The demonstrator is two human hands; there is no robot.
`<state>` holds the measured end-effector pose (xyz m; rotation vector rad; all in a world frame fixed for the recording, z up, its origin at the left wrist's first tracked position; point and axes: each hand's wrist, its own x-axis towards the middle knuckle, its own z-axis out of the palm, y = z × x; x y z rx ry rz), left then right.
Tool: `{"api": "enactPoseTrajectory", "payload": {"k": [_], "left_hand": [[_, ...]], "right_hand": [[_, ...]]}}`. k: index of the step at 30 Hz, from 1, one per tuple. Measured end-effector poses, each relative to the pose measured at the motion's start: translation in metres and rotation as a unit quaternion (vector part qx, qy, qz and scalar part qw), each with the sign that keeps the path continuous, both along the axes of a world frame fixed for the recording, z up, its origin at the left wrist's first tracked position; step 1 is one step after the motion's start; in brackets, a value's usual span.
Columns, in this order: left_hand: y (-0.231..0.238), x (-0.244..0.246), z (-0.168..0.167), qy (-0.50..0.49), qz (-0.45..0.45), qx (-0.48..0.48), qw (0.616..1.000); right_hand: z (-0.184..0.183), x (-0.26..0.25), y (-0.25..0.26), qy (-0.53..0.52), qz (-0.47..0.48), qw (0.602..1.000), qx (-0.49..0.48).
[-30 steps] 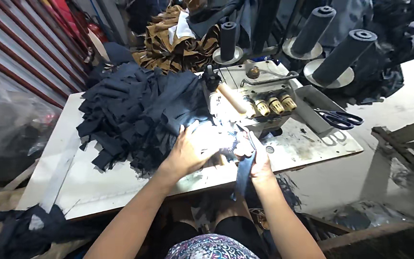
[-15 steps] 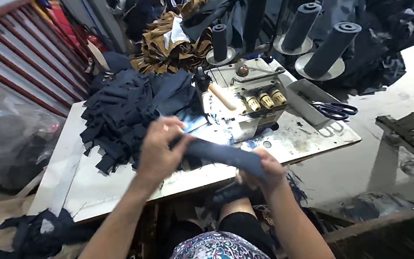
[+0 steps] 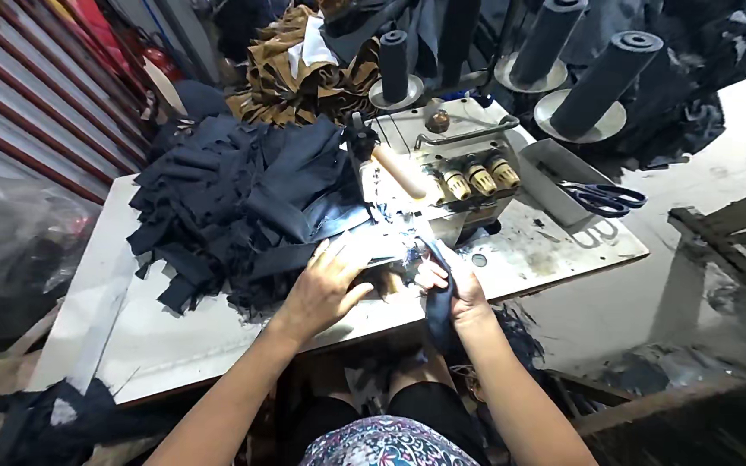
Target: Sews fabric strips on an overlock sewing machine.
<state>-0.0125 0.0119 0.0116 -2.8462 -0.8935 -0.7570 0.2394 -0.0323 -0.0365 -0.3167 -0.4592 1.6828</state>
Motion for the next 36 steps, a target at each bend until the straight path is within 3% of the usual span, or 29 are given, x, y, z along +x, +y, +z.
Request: {"api": "enactPoseTrajectory", "payload": {"k": [5, 12, 14, 17, 20, 24, 26, 28, 30, 31, 33, 36], "left_hand": [[-0.016, 0.015, 0.014, 0.021, 0.057, -0.024, 0.998], [0.006, 0.019, 0.023, 0.019, 0.044, -0.052, 0.997], [0.016, 0.020, 0.028, 0.026, 0.020, -0.054, 0.998], [0.015, 0.019, 0.038, 0.035, 0.045, -0.091, 0.994], [-0.025, 0.027, 0.053, -0.084, 0.087, -0.150, 0.981], [-0.064, 0.018, 0.082, -0.209, 0.023, -0.152, 0.966], [-0.048, -0.014, 0.104, -0.201, 0.079, -0.062, 0.975], [-0.016, -0.051, 0.120, -0.139, 0.200, 0.048, 0.969], [0.005, -0.064, 0.118, -0.082, 0.268, 0.082, 0.956], [0.005, -0.057, 0.111, -0.063, 0.258, 0.077, 0.961], [-0.006, -0.025, 0.078, -0.049, 0.156, 0.071, 0.984], [-0.010, 0.000, 0.018, -0.021, 0.003, 0.014, 1.000]], "right_hand": [[0.003, -0.012, 0.012, 0.049, -0.006, 0.999, 0.012], [0.010, -0.019, 0.015, 0.031, -0.047, 0.998, -0.014], [0.007, -0.018, 0.014, -0.009, -0.068, 0.997, -0.018], [0.015, -0.029, 0.001, -0.169, -0.096, 0.980, -0.028], [0.029, -0.043, -0.026, -0.289, -0.028, 0.953, 0.084], [0.053, -0.037, -0.052, -0.208, 0.124, 0.921, 0.304], [0.060, -0.023, -0.053, -0.134, 0.131, 0.915, 0.358], [0.061, -0.008, -0.049, -0.113, 0.097, 0.936, 0.319], [0.049, -0.011, -0.036, -0.164, 0.040, 0.968, 0.186], [0.039, -0.019, -0.027, -0.176, 0.023, 0.977, 0.119], [0.020, -0.032, -0.012, -0.160, 0.013, 0.987, 0.029], [0.000, -0.028, -0.005, -0.082, -0.002, 0.997, 0.004]]}}
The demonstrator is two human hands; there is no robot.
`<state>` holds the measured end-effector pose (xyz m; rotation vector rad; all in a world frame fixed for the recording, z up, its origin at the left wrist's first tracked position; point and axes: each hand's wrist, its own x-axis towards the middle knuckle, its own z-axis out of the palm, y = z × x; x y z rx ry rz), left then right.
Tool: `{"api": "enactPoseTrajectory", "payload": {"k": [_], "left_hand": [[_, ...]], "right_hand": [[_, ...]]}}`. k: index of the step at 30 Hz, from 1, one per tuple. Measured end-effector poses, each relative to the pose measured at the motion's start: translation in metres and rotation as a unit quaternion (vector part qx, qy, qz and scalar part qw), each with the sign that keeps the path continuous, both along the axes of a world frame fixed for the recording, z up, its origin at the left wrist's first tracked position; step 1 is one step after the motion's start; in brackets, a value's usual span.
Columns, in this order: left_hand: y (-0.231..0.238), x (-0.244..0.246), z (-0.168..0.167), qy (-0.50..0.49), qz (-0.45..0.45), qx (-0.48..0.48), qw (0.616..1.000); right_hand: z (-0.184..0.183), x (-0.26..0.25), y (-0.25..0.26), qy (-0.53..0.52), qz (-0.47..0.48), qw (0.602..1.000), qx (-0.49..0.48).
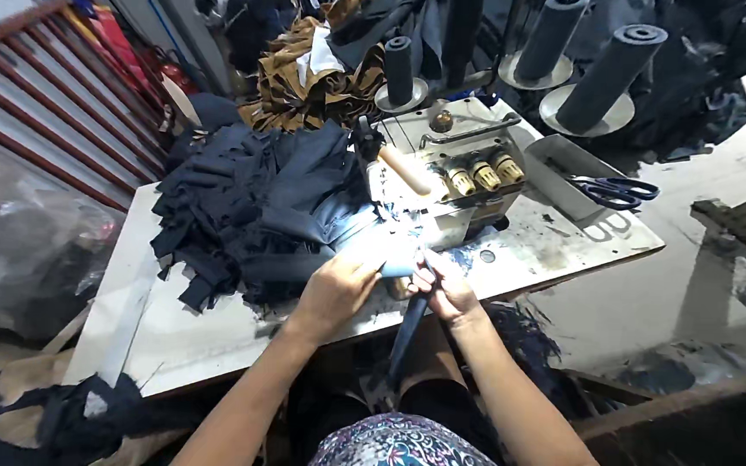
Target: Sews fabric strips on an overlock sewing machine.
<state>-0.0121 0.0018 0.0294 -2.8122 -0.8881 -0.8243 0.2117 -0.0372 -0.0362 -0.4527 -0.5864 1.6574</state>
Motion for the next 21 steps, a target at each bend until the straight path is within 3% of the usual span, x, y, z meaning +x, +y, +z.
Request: {"api": "enactPoseTrajectory", "payload": {"k": [4, 6, 12, 17, 21], "left_hand": [[0.017, -0.015, -0.021, 0.020, -0.048, -0.028, 0.998], [0.020, -0.014, -0.017, 0.020, -0.066, -0.022, 0.997], [0.015, 0.003, -0.004, 0.037, -0.009, -0.040, 0.998], [0.031, 0.006, 0.007, 0.038, -0.053, -0.096, 0.993], [0.053, 0.007, 0.015, 0.048, -0.106, -0.067, 0.991]], "right_hand": [[0.000, 0.020, -0.001, 0.033, -0.013, 0.998, 0.048], [0.002, 0.019, 0.004, 0.027, -0.006, 0.998, 0.060], [-0.003, 0.008, 0.016, 0.045, -0.035, 0.998, 0.031], [0.002, 0.007, 0.018, 0.022, -0.051, 0.998, 0.033], [0.002, 0.005, 0.016, -0.019, -0.069, 0.997, 0.026]]}}
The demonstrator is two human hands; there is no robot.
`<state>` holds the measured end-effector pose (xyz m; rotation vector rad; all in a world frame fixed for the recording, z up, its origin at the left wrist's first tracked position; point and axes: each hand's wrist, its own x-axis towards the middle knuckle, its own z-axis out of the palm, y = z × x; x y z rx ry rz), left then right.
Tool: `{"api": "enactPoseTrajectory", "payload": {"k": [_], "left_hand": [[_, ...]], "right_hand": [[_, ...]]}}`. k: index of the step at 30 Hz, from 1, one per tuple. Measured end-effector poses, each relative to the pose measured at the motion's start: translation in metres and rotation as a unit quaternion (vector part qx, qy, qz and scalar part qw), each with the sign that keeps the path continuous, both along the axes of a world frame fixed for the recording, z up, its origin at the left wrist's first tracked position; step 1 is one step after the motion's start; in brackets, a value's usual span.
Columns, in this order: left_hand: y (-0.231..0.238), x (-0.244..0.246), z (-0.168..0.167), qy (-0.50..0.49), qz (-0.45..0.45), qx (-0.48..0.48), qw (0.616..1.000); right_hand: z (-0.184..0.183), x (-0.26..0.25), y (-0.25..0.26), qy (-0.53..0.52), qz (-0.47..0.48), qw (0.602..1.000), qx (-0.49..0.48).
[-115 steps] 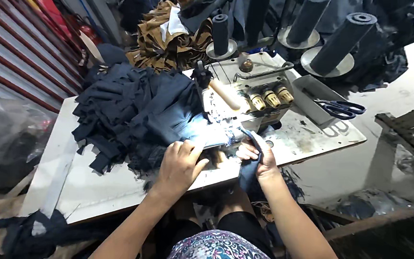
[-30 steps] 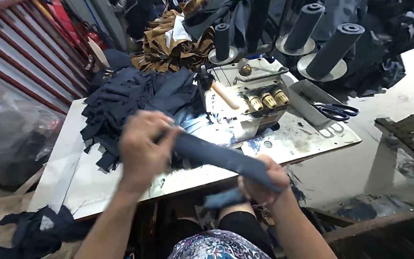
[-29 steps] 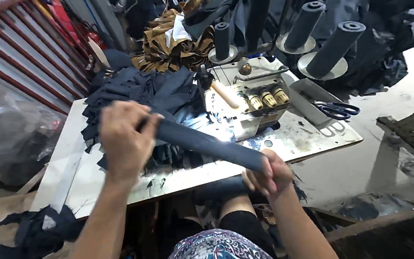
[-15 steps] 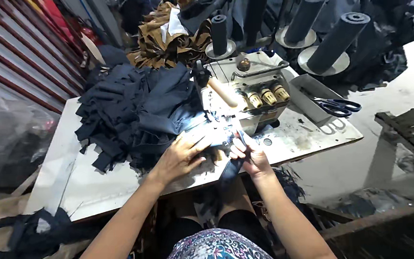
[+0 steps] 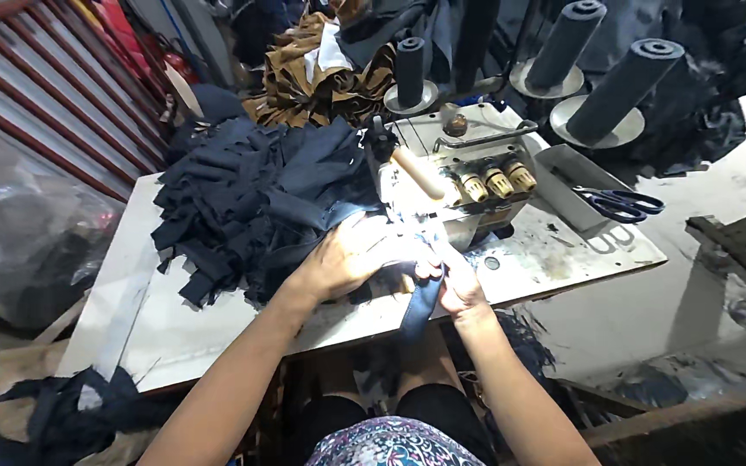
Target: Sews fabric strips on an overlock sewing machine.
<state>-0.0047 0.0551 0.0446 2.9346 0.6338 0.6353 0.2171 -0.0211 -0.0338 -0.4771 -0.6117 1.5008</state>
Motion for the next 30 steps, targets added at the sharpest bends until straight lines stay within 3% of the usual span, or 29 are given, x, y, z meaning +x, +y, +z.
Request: {"api": "enactPoseTrajectory", "payload": {"k": [2, 5, 7, 10, 12, 14, 15, 17, 18, 20, 23, 25, 30], "left_hand": [[0.004, -0.002, 0.007, 0.027, 0.008, 0.008, 1.000], [-0.028, 0.003, 0.025, 0.010, 0.100, -0.035, 0.994], [-0.069, 0.014, 0.030, -0.085, 0.134, -0.069, 0.985], [-0.106, 0.012, 0.040, -0.188, 0.087, -0.069, 0.976], [-0.102, -0.011, 0.068, -0.217, 0.113, -0.012, 0.970], [-0.074, -0.045, 0.093, -0.198, 0.221, 0.106, 0.949], [-0.055, -0.061, 0.099, -0.166, 0.294, 0.145, 0.930], [-0.026, -0.079, 0.096, -0.112, 0.376, 0.134, 0.910], [-0.025, -0.074, 0.086, -0.092, 0.366, 0.113, 0.919], [-0.039, -0.043, 0.052, -0.077, 0.260, 0.098, 0.957], [-0.054, -0.002, -0.013, -0.084, 0.079, 0.052, 0.992], [-0.053, 0.002, -0.031, -0.079, 0.059, 0.034, 0.995], [-0.057, 0.011, -0.020, -0.035, 0.097, 0.043, 0.994]], "right_hand": [[0.007, -0.006, -0.010, -0.071, -0.005, 0.997, -0.022], [0.026, -0.021, -0.036, -0.183, 0.039, 0.982, -0.005], [0.033, -0.027, -0.055, -0.180, 0.116, 0.974, 0.071], [0.051, -0.023, -0.068, -0.126, 0.237, 0.943, 0.197], [0.064, -0.011, -0.069, -0.080, 0.265, 0.922, 0.271], [0.072, 0.004, -0.068, -0.035, 0.251, 0.926, 0.280], [0.072, 0.011, -0.064, -0.033, 0.223, 0.939, 0.258], [0.058, 0.015, -0.050, -0.073, 0.142, 0.975, 0.156], [0.046, 0.013, -0.040, -0.095, 0.109, 0.985, 0.094], [0.024, 0.005, -0.025, -0.105, 0.068, 0.992, 0.005], [0.008, 0.005, -0.022, -0.057, 0.066, 0.996, -0.024], [0.004, 0.018, -0.022, -0.017, 0.077, 0.997, 0.006], [0.001, 0.028, -0.009, 0.051, 0.071, 0.996, -0.002]]}}
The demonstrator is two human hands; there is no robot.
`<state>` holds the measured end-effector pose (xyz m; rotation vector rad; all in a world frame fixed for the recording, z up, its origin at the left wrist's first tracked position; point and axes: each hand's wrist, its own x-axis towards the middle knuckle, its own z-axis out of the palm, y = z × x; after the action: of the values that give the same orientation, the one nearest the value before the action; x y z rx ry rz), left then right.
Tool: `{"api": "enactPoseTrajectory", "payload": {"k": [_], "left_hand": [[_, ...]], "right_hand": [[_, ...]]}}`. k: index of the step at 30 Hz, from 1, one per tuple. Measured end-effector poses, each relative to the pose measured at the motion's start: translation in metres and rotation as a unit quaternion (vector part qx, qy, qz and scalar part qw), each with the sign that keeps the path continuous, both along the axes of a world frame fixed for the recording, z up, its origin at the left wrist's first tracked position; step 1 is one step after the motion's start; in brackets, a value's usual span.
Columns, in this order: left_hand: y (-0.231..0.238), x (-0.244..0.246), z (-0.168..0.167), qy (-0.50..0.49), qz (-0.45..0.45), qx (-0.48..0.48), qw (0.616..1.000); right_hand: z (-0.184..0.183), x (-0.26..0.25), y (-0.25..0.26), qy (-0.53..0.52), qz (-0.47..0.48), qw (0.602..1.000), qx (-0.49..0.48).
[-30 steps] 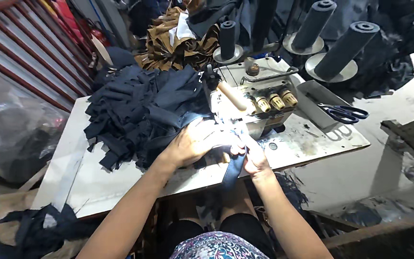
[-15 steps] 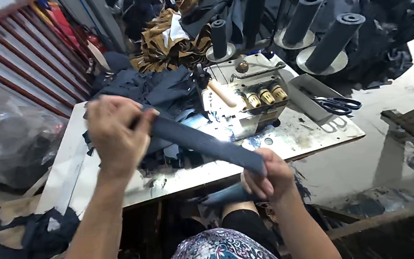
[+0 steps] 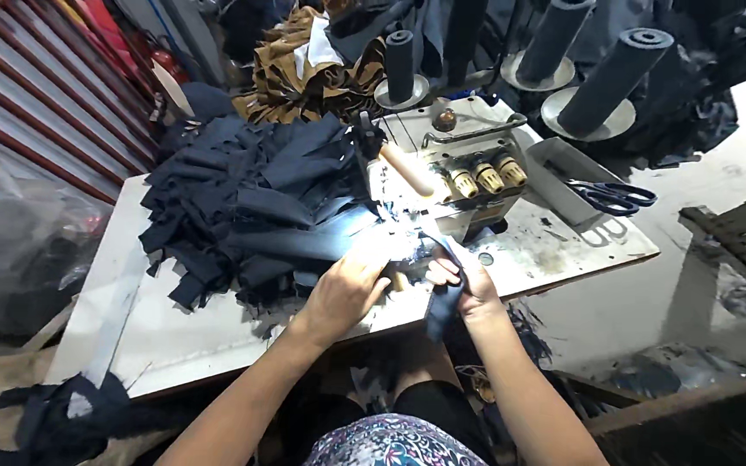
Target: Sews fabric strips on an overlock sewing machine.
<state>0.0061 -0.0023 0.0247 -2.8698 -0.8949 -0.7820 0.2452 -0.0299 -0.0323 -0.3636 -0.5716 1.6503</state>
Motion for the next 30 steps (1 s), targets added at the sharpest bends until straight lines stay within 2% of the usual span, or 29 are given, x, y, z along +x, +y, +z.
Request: {"api": "enactPoseTrajectory", "payload": {"k": [3, 8, 12, 14, 15, 16, 18, 20, 23, 25, 26, 28, 30], "left_hand": [[-0.006, 0.010, 0.008, 0.033, 0.053, -0.015, 0.998], [-0.006, 0.023, 0.007, 0.024, 0.092, -0.026, 0.995], [0.016, 0.027, 0.009, -0.007, 0.035, -0.026, 0.999], [0.026, 0.025, 0.014, -0.006, -0.010, -0.003, 1.000], [0.025, 0.023, 0.020, 0.007, -0.004, -0.015, 1.000], [0.019, 0.020, 0.028, 0.023, 0.026, -0.067, 0.997], [-0.001, 0.014, 0.047, -0.002, 0.074, -0.210, 0.975], [-0.025, 0.012, 0.053, -0.087, 0.052, -0.231, 0.968], [-0.043, -0.006, 0.070, -0.152, 0.006, -0.191, 0.970], [-0.029, -0.036, 0.094, -0.162, 0.052, -0.130, 0.977], [-0.020, -0.051, 0.106, -0.174, 0.089, -0.123, 0.973], [-0.015, -0.061, 0.121, -0.194, 0.138, -0.169, 0.957], [-0.035, -0.041, 0.120, -0.160, 0.091, -0.263, 0.947]], "right_hand": [[0.003, -0.009, 0.009, 0.018, -0.033, 0.999, -0.030], [0.008, -0.017, 0.013, 0.019, -0.064, 0.997, -0.042], [0.008, -0.016, 0.013, -0.012, -0.077, 0.996, -0.051], [0.008, -0.019, 0.009, -0.071, -0.083, 0.993, -0.050], [0.009, -0.022, 0.004, -0.122, -0.083, 0.988, -0.043], [0.012, -0.027, -0.004, -0.179, -0.080, 0.980, -0.031], [0.022, -0.039, -0.025, -0.256, -0.048, 0.965, 0.020], [0.029, -0.046, -0.046, -0.247, 0.037, 0.961, 0.116], [0.045, -0.038, -0.059, -0.160, 0.119, 0.929, 0.311], [0.061, -0.020, -0.061, -0.055, 0.151, 0.921, 0.355], [0.067, -0.010, -0.061, -0.047, 0.134, 0.929, 0.342], [0.071, -0.003, -0.052, -0.143, 0.048, 0.949, 0.277], [0.066, -0.019, -0.042, -0.289, -0.014, 0.935, 0.204]]}}
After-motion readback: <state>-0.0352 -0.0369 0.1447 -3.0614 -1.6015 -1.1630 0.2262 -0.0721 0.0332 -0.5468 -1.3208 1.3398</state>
